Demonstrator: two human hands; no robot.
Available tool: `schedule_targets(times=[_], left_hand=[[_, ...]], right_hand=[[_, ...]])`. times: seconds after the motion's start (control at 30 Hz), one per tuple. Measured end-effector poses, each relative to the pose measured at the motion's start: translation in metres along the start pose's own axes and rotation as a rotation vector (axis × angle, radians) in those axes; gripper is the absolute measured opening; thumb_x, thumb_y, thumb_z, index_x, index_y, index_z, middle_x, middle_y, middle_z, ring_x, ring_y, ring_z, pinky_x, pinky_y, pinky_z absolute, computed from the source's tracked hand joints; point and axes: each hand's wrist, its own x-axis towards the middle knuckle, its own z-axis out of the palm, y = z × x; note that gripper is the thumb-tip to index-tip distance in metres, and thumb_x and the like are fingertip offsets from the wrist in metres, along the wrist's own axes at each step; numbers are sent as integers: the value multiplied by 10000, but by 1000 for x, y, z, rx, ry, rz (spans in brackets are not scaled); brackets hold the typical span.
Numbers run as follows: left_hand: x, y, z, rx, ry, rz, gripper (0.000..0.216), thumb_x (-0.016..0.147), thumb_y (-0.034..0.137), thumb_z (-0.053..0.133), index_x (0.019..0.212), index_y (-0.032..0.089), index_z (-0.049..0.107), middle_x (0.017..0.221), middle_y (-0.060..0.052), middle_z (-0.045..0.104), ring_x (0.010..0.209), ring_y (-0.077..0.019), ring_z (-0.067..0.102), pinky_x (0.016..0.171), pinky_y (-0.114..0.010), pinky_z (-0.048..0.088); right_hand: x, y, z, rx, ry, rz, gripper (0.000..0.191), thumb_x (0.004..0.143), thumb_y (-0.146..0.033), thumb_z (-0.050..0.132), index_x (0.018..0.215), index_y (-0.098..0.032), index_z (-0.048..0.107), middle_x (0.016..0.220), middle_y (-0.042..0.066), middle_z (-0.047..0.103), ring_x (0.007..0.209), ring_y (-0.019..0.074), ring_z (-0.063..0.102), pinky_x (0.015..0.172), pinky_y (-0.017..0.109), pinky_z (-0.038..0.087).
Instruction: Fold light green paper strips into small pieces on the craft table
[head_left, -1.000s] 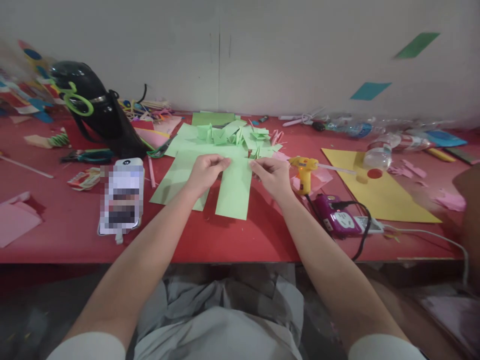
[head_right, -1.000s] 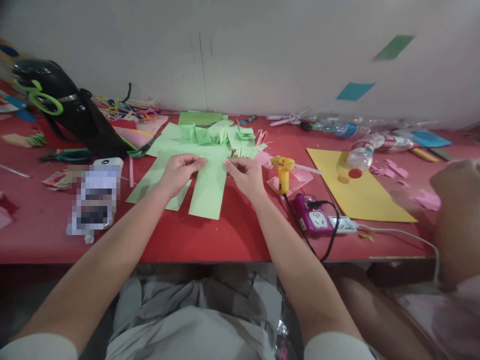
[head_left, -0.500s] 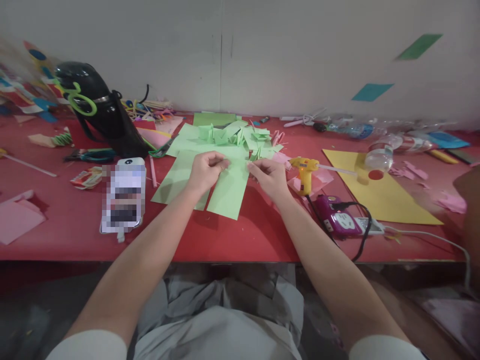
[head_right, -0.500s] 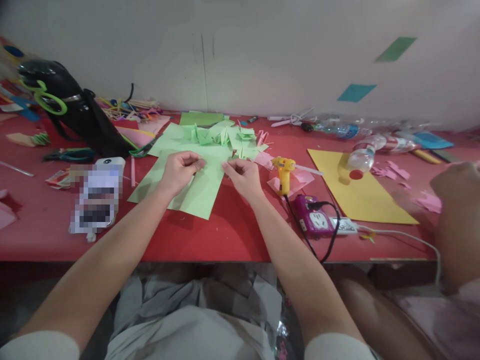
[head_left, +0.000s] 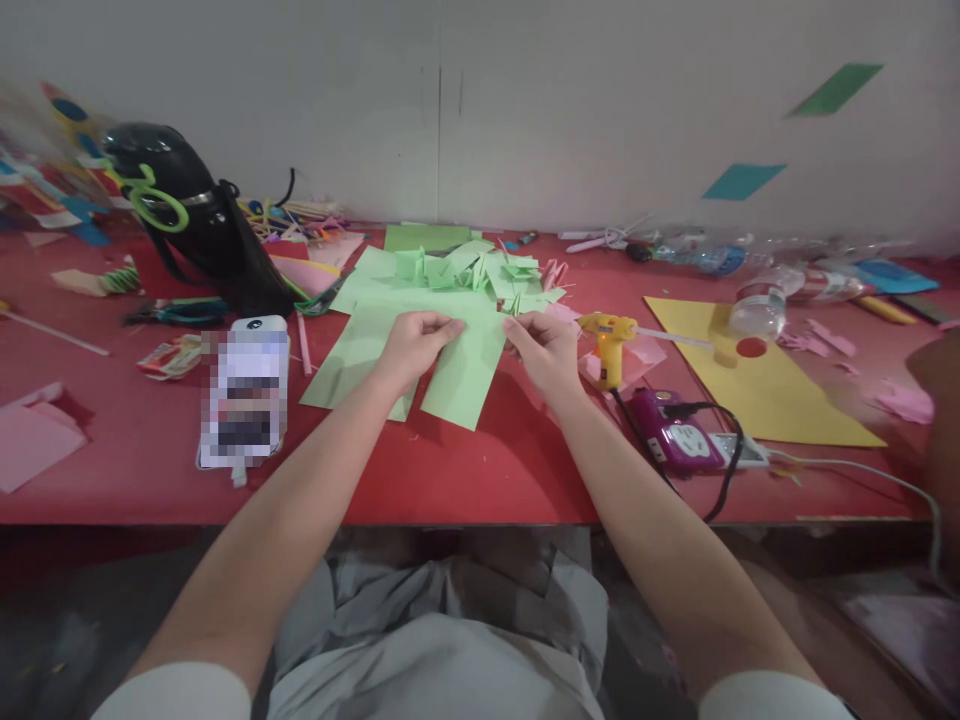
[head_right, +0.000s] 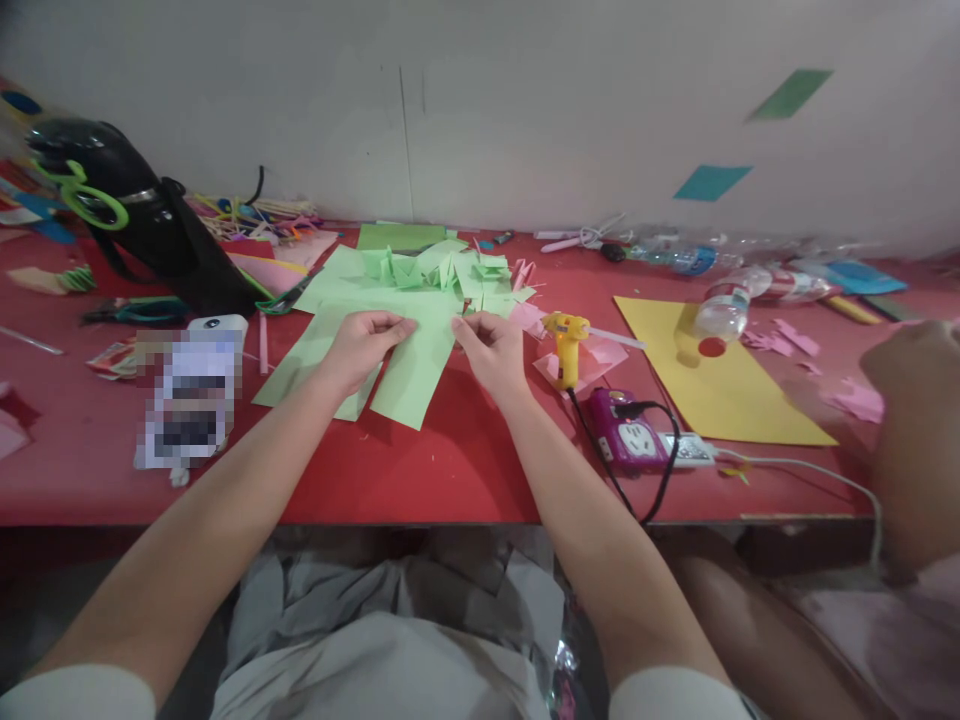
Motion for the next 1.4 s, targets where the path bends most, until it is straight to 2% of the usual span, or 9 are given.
schedule_targets(times=[0.17,0.37,0.5,0.67,0.97,1.07,1.2,1.3,1.4], left_hand=[[-3,2,0,101,14,-25,397,744,565,703,704,171,678,676,-29,657,592,-139,541,542,-259,400],[3,-9,-2,75,-80,-47,356,678,339,783,976,165,693,1000,-79,707,896,-182,635,821,-302,472],[2,-8,-2,146,-132,-38,261,766,424,696,817,169,695,812,-43,686,768,-178,608,721,-294,456],[-2,-1,-3,253,-43,5,393,785,520,670,599,181,596,555,12,495,563,-132,463,552,-265,341],[3,0,-3,309,-94,184,217,831,364,592,710,186,564,638,19,504,607,-124,436,599,-260,325],[3,0,-10,361,-122,194,216,821,364,598,701,184,597,637,10,531,612,-132,459,611,-269,336],[0,4,-19,387,-343,128,222,799,398,635,747,187,680,745,-34,657,690,-164,565,661,-284,399],[-4,8,-21,464,-478,101,227,799,406,634,758,194,703,753,-46,676,675,-171,571,624,-284,394],[-6,11,-21,513,-482,111,207,806,386,616,767,200,699,760,-47,682,668,-173,570,607,-282,393]], right_hand=[[0,-1,0,-17,34,1,329,799,-483,676,656,-193,616,551,-18,529,511,107,459,492,264,364],[1,-2,-2,-44,106,-18,328,795,-494,677,662,-201,617,565,-11,541,533,121,486,527,278,399],[3,-2,-5,-72,138,-28,381,790,-564,663,675,-205,609,578,-7,550,543,128,492,541,287,415],[5,-3,-8,-57,168,-44,378,792,-566,667,679,-210,611,588,-3,567,567,140,528,565,294,438],[10,5,-9,-9,199,30,373,784,-552,667,667,-202,613,568,-6,568,542,125,520,549,275,456],[13,7,-10,54,132,105,327,798,-536,643,775,-211,655,690,14,636,640,142,589,581,270,485],[12,1,-12,153,-113,227,369,767,-512,681,998,-225,696,917,45,708,796,160,645,665,279,518],[6,-6,-12,3,-356,256,356,721,-441,739,982,-200,729,799,32,700,681,139,604,602,263,480],[2,-8,-11,-150,-437,242,215,702,-355,736,814,-172,740,682,8,660,583,112,540,538,246,420]])
